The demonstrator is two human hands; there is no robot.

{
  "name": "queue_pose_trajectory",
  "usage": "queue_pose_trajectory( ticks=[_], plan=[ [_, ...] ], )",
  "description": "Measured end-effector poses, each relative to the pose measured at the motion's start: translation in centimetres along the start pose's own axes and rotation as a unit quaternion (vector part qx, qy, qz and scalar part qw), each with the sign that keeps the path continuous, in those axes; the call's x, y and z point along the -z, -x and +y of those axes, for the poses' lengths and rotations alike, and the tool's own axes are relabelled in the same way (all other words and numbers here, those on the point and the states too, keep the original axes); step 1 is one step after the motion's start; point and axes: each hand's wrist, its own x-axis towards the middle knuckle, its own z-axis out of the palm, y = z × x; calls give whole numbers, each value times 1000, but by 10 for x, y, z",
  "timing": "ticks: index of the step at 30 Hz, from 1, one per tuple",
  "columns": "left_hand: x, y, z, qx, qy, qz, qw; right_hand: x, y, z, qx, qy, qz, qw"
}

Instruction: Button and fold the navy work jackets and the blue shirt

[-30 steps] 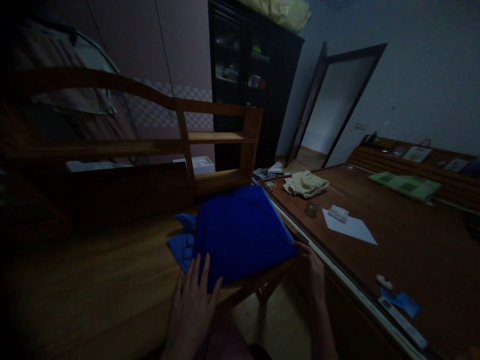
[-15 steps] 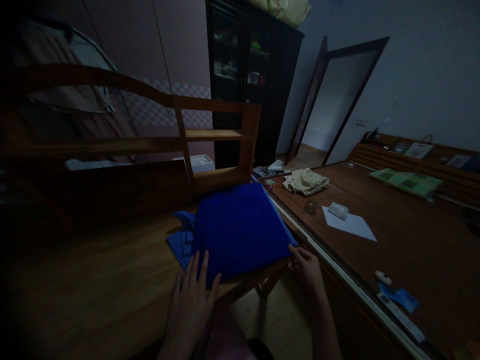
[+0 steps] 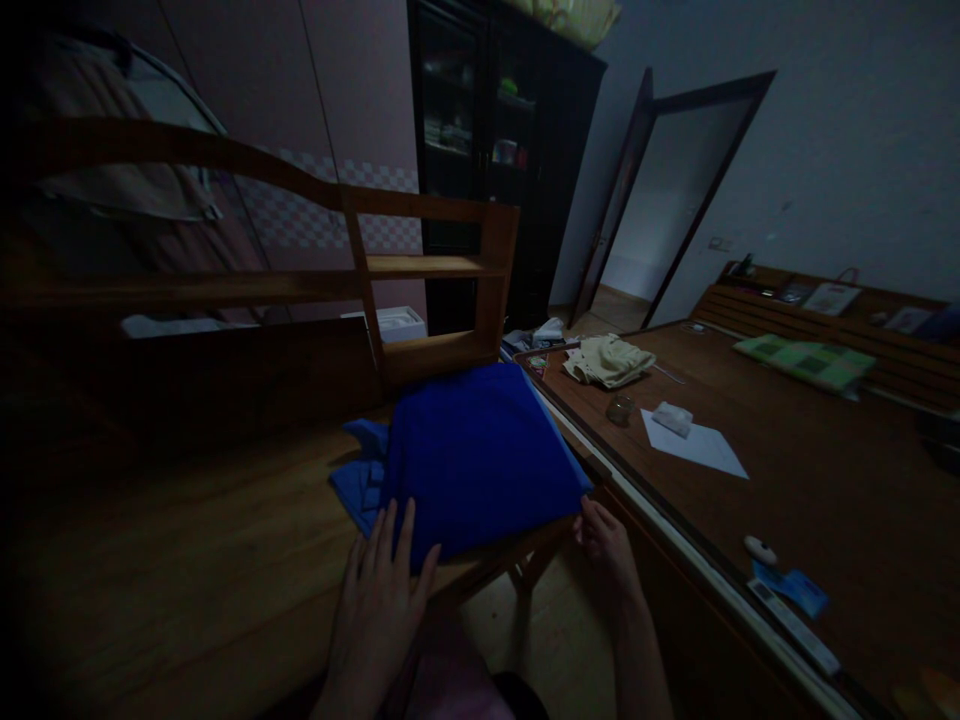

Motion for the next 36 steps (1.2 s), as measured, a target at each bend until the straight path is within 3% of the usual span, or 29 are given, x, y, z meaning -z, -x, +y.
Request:
queue_pose_trajectory(
  ticks=[7,14,18,28,30,34,36],
  plan=[
    [-3,2,-1,-14,4,-4,1000,12,1,-4,-20,-58,-9,998],
    [-9,3,0,3,-6,-20,1000,-16,5,-25,33,73,11,997],
    [-6,3,-1,-6,-7,-19,1000,-30,3,-35,33,80,40,995],
    [-1,1,-2,6,17,-4,1000,-27,8,-19,36,151,53,987],
    [-3,1,-2,13,14,-9,1000,-25,9,-21,63,175,96,978],
    [-8,2,-1,13,7,-20,1000,-21,6,-40,199,206,231,930],
    [-8,1,-1,18,0,-23,1000,-21,1,-52,227,227,227,919]
  ],
)
